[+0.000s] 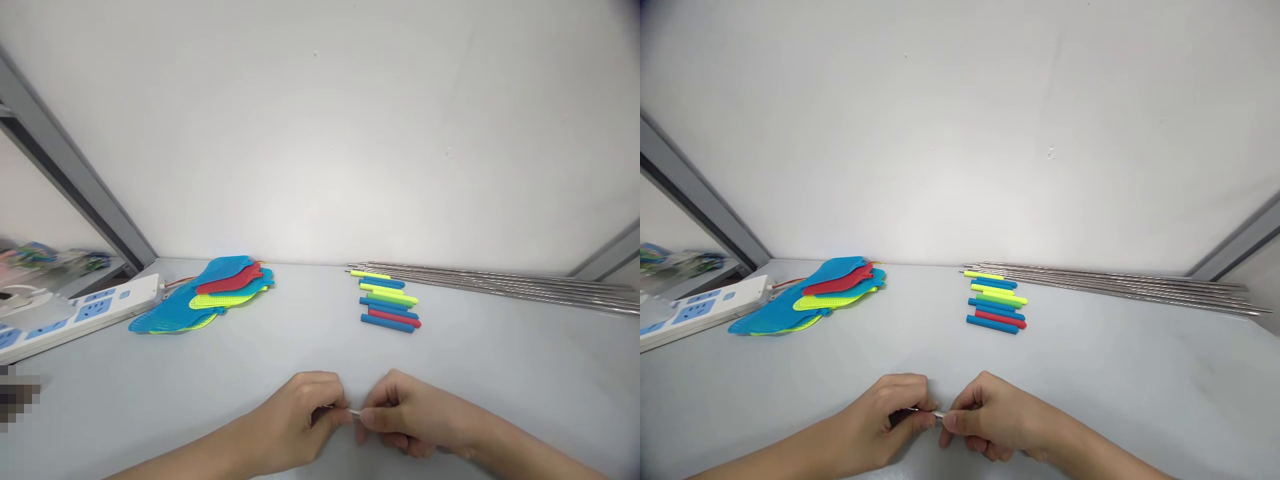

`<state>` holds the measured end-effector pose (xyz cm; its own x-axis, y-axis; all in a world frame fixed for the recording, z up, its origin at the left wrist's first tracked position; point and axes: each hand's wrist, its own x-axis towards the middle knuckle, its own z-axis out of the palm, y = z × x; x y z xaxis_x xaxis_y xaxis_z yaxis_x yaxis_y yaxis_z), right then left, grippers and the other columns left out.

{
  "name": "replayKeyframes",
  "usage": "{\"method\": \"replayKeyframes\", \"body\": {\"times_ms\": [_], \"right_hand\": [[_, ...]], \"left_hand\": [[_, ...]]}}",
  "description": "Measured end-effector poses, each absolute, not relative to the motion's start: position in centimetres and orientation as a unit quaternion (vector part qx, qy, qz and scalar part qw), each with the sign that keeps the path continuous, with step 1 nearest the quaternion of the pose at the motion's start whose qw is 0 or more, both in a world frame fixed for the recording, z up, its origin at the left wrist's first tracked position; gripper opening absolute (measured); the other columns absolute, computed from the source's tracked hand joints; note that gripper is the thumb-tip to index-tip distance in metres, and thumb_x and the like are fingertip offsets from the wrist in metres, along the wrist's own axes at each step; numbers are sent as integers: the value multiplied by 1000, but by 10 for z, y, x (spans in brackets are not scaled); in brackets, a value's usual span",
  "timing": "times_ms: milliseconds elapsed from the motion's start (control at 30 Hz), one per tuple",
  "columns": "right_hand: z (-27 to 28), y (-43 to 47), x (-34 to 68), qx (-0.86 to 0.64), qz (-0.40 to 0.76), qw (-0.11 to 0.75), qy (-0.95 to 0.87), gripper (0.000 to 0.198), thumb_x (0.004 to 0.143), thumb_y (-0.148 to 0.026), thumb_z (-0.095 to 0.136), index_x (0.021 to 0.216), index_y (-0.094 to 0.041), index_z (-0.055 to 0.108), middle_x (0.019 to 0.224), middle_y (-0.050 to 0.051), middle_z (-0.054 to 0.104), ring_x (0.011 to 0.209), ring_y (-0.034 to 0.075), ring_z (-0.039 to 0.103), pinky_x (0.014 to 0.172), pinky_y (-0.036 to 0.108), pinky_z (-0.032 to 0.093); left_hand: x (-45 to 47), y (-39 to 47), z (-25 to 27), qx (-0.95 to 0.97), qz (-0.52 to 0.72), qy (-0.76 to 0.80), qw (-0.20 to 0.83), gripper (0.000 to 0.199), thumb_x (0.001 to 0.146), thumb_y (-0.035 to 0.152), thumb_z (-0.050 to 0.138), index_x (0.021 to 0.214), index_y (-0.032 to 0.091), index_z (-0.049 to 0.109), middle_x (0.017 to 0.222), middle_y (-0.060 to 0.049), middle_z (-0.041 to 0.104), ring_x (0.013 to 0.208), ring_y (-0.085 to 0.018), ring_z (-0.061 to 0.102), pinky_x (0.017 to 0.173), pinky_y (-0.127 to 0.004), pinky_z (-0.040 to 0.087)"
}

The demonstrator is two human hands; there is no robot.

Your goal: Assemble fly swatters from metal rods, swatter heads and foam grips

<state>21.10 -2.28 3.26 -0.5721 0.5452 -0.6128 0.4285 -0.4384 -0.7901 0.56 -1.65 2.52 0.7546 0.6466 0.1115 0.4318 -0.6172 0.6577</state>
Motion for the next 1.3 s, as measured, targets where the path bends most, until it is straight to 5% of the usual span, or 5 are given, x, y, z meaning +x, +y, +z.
{"method": "replayKeyframes", "body": {"times_ms": [500, 1300], "right_hand": [[35, -19, 212, -444, 735, 47, -510, 38, 72, -47, 49, 83, -14, 64, 53, -3, 37, 40, 3, 29, 33, 16, 17], [36, -17, 214, -427, 753, 44, -499, 36, 73, -46, 49, 83, -14, 63, 50, -4, 37, 37, 2, 27, 32, 17, 14]], "left_hand": [[7, -13, 32, 874, 171, 305, 338, 25, 84, 25, 36, 84, 19, 61, 64, -1, 51, 57, -9, 46, 54, -19, 35], [4, -12, 31, 884, 137, 300, 331, 28, 85, 28, 36, 105, 27, 56, 64, 1, 43, 55, -7, 43, 52, -18, 34]]}}
